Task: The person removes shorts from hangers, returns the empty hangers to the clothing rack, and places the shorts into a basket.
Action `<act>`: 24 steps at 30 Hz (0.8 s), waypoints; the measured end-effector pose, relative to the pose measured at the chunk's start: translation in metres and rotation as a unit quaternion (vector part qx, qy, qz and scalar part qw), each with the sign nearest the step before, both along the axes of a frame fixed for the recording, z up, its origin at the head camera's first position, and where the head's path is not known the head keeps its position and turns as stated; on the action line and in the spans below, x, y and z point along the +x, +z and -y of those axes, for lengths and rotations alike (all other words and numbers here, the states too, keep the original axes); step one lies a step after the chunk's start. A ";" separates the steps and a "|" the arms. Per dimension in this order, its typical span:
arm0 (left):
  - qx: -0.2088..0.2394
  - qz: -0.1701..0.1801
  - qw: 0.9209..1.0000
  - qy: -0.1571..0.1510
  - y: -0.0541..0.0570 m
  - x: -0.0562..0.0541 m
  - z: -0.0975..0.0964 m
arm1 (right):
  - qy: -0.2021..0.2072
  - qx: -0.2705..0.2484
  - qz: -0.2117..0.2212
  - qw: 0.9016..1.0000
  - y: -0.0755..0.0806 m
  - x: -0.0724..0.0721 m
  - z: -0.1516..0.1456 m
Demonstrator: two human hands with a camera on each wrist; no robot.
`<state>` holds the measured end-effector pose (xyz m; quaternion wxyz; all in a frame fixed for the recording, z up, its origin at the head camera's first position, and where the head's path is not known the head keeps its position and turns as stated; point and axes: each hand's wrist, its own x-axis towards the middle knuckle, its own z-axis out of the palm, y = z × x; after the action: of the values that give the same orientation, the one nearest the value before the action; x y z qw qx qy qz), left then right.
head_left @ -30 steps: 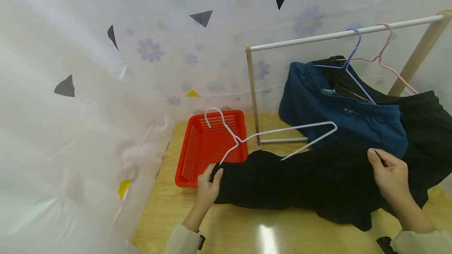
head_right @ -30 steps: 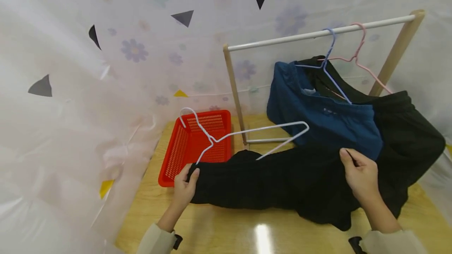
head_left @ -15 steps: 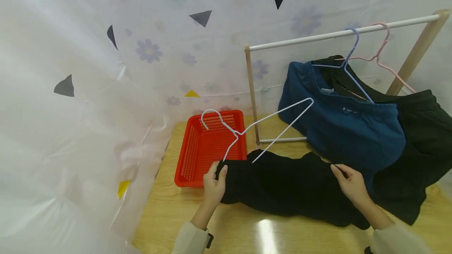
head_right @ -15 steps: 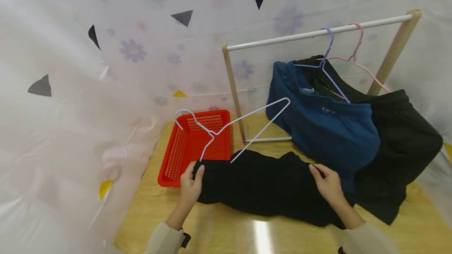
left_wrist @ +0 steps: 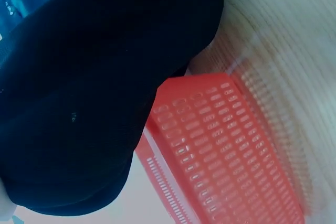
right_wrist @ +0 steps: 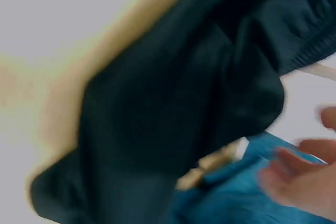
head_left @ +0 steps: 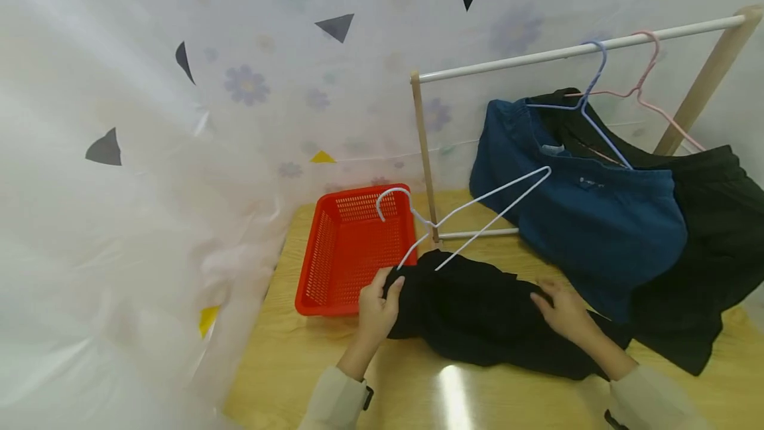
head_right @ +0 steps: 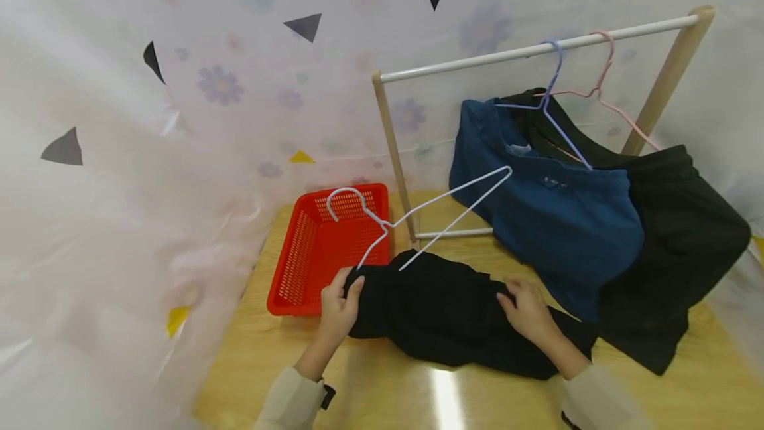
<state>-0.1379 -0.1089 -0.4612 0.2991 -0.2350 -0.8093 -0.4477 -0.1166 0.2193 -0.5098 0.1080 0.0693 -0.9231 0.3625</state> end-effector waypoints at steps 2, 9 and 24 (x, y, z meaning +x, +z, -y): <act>-0.013 -0.006 1.000 -0.010 0.001 -0.001 0.000 | -0.041 -0.079 -0.074 0.993 0.021 -0.008 -0.006; -0.051 0.019 0.996 -0.066 0.004 0.001 0.008 | 0.064 -0.222 -0.132 0.964 0.087 -0.030 -0.037; -0.128 0.062 0.984 -0.104 0.017 0.010 0.006 | 0.337 -0.489 -0.003 0.805 0.077 0.005 -0.073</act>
<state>-0.1276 -0.1152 -0.4440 0.1682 -0.3259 -0.8480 -0.3827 -0.1115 0.2918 -0.4324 0.0016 0.3154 -0.5417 0.7791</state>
